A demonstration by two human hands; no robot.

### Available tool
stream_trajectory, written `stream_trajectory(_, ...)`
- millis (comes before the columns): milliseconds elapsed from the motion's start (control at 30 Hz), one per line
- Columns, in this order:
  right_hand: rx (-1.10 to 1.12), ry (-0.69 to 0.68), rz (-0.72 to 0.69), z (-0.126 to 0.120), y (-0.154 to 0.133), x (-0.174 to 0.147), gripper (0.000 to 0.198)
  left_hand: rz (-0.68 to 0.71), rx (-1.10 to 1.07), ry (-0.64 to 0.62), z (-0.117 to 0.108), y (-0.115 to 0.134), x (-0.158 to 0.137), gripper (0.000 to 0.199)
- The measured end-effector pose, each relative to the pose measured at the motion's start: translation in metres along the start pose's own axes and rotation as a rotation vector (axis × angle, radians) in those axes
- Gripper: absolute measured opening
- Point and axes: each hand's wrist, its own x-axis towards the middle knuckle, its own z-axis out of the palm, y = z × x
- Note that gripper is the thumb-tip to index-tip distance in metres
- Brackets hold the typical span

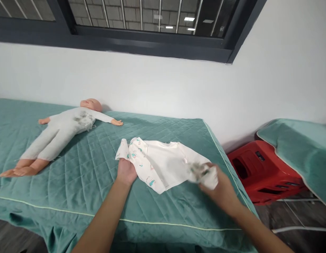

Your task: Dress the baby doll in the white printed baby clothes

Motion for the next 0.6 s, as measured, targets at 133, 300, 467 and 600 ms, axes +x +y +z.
stream_trajectory(133,0.000,0.414,0.143,-0.030,0.030,0.068,0.064,-0.004,-0.025,-0.024,0.005,0.001,-0.002,0.036)
stream_trajectory(300,-0.231,0.232,0.199,-0.006,0.066,0.128,0.049,0.007,-0.062,0.012,0.010,0.004,-0.005,0.034)
stream_trajectory(467,-0.610,0.202,0.282,0.030,0.078,0.134,0.051,0.012,-0.108,0.053,0.017,0.006,-0.006,0.034)
stream_trajectory(600,-0.602,0.279,0.391,0.030,0.078,0.127,0.067,-0.002,-0.116,0.067,0.020,0.006,-0.007,0.029)
